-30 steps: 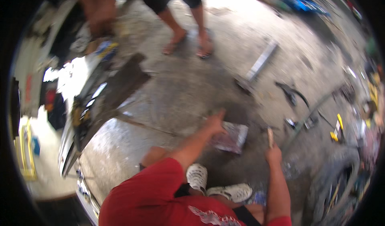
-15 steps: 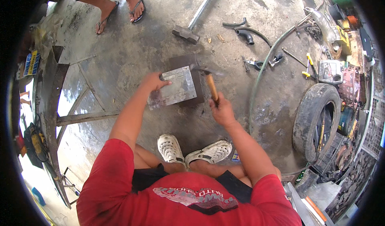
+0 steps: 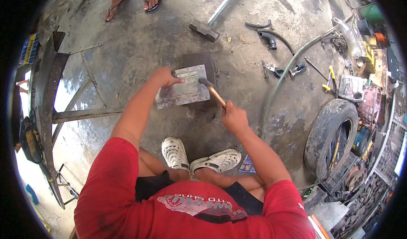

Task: The person sits on the floor and uses a hammer to repeatedly strike a rectangular metal sheet placed on a block. They periodically lift the sheet to inspect it and then resume hammering. Later, they lift the sheet to a vehicle's rear bumper to test the fit and hammer it into place.

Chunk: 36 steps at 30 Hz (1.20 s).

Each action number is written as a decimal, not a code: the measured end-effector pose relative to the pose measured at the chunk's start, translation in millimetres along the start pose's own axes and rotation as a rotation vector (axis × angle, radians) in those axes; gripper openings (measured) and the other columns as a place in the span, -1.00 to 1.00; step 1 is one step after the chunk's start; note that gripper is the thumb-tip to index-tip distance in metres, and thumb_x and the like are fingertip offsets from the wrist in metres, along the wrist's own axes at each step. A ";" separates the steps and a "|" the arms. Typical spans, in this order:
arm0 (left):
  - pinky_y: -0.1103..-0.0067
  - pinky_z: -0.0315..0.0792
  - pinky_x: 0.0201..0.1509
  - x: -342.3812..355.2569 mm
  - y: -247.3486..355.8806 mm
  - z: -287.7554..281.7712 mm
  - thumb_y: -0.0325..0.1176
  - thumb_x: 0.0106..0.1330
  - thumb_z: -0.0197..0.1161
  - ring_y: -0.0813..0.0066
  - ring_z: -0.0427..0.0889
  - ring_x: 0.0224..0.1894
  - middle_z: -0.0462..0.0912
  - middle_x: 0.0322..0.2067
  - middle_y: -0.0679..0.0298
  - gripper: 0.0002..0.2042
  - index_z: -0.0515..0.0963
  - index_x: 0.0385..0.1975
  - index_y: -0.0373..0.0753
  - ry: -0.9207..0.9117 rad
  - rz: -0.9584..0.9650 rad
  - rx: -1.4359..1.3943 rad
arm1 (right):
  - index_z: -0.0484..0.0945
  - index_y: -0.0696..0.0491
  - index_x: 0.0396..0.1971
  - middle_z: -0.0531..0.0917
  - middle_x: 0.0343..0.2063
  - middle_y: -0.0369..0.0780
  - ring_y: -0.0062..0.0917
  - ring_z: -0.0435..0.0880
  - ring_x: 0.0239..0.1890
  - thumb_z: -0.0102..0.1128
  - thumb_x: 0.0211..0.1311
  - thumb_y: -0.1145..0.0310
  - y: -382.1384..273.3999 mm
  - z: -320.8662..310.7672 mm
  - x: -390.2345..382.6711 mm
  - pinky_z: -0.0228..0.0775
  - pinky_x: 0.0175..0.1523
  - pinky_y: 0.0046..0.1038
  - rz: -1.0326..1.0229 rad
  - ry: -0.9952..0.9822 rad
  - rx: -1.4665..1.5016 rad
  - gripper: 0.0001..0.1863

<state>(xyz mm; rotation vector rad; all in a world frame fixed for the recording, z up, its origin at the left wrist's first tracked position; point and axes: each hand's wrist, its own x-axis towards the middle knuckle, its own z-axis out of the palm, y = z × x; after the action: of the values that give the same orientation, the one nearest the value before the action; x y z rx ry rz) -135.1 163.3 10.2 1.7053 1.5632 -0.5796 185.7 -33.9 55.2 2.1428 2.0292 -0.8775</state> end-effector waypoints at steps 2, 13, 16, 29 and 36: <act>0.16 0.54 0.34 -0.1 -9.7 6.0 0.51 0.03 0.47 -0.03 0.64 0.30 0.70 0.22 0.01 -0.04 0.66 0.25 -0.22 -0.031 -0.014 0.010 | 0.46 0.06 -0.20 0.71 -0.38 -0.01 0.01 0.75 -0.29 0.35 0.33 0.32 -20.2 -16.0 -5.3 0.56 -0.22 -0.04 -0.071 0.072 0.062 -0.77; 0.15 0.54 0.34 10.7 -10.4 8.7 0.50 0.03 0.48 -0.06 0.62 0.32 0.67 0.26 0.00 -0.01 0.61 0.33 -0.18 -0.018 -0.027 0.037 | 0.46 0.06 -0.18 0.67 -0.47 -0.04 0.01 0.71 -0.38 0.31 0.40 0.30 -36.4 -22.0 9.9 0.54 -0.27 0.00 -0.167 0.311 0.073 -0.78; 0.13 0.53 0.35 7.7 -5.7 -3.0 0.49 0.03 0.48 -0.07 0.62 0.32 0.66 0.27 0.00 -0.02 0.60 0.34 -0.15 -0.075 -0.006 0.016 | 0.45 0.07 -0.16 0.69 -0.49 -0.04 0.03 0.73 -0.39 0.28 0.44 0.27 -38.1 -30.1 18.1 0.56 -0.26 0.02 -0.378 0.491 0.188 -0.77; 0.16 0.48 0.40 9.0 -5.2 -4.3 0.44 0.13 0.46 -0.06 0.60 0.35 0.62 0.31 -0.07 -0.03 0.60 0.30 -0.34 -0.110 0.026 0.059 | 0.46 0.09 -0.16 0.71 -0.49 0.01 0.07 0.73 -0.40 0.20 0.47 0.17 -38.0 -8.1 37.4 0.53 -0.28 0.06 0.007 0.195 -0.030 -0.72; 0.14 0.50 0.38 6.3 -1.1 7.6 0.45 0.12 0.46 -0.07 0.60 0.35 0.63 0.31 -0.06 -0.03 0.59 0.30 -0.32 -0.087 0.028 0.056 | 0.47 0.11 -0.20 0.73 -0.43 0.05 0.09 0.74 -0.35 0.20 0.46 0.18 -14.7 0.1 31.4 0.54 -0.26 0.04 -0.027 0.059 -0.097 -0.73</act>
<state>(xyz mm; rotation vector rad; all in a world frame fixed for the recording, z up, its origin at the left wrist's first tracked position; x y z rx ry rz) -134.0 161.5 0.5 1.7175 1.4721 -0.6801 171.0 -3.8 46.2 2.1190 2.0869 -0.7122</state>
